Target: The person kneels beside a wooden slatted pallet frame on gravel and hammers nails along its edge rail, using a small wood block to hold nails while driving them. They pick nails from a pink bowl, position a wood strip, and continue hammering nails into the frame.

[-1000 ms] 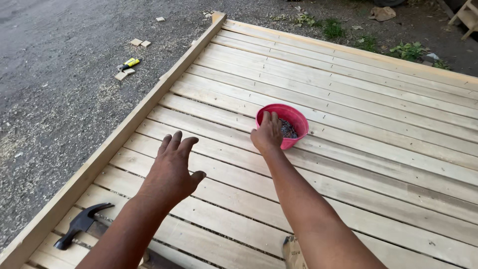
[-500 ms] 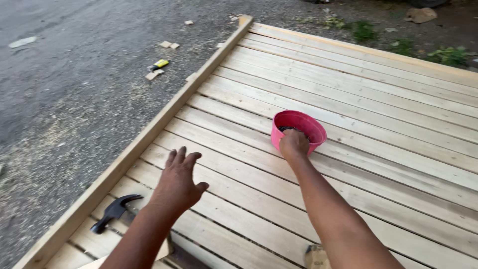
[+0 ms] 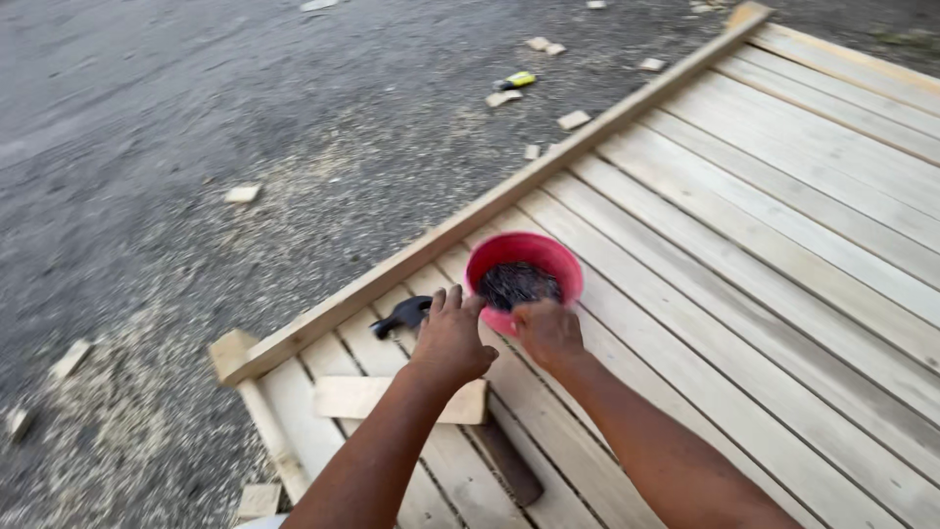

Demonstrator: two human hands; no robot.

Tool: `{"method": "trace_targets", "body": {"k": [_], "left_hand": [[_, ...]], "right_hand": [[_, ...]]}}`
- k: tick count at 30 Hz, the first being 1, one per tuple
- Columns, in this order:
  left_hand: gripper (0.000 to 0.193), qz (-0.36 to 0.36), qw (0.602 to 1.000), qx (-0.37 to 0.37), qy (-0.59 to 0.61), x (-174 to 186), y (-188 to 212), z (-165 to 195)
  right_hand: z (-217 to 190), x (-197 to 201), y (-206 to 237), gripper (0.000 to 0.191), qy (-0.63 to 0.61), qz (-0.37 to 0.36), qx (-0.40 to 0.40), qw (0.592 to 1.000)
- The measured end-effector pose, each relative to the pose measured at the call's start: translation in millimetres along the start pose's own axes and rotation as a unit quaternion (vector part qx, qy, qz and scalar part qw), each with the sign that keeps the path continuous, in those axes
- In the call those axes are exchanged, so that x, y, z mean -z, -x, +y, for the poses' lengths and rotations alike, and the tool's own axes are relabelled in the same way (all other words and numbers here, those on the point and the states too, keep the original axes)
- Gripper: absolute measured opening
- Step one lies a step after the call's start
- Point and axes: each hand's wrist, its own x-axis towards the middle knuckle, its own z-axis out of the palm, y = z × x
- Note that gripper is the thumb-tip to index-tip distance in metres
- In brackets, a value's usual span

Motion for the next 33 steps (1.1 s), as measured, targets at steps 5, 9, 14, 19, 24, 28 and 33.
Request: {"method": "trace_targets", "body": {"k": [5,9,14,19,24,28,33], "left_hand": [[0.074,0.039,0.998,0.027,0.033,-18.8,4.6,-41.5],[0.073,0.057,0.996,0.038,0.059,-31.5,-0.3,-55.3],[0.07,0.052,0.993,0.073,0.074,-30.1,4.5,-69.7],[0.055,0.074,0.986,0.101,0.114,-27.1,11.8,-82.8],[0.049,0.067,0.978,0.13,0.151,-29.3,4.0,-82.9],[0.045,0.074,0.972,0.133,0.176,-31.3,-6.0,-81.6],[0.042,0.084,0.975,0.116,0.172,-35.6,-15.9,-74.9]], "right_hand": [[-9.9,10.8,-22.2,0.044,0.019,-0.262,-0.117,0.958],[3.7,24.3,-66.4,0.04,0.03,-0.207,-0.157,0.965],[6.2,-4.3,-85.0,0.074,0.115,-0.309,-0.195,0.924],[27.3,-30.5,-77.7,0.034,0.101,-0.21,-0.117,0.965],[43.7,-25.7,-78.6,0.021,0.04,-0.175,-0.143,0.973],[48.8,-8.3,-81.5,0.024,0.003,-0.145,-0.157,0.977],[59.7,-5.3,-84.2,0.035,-0.029,-0.195,-0.201,0.96]]}}
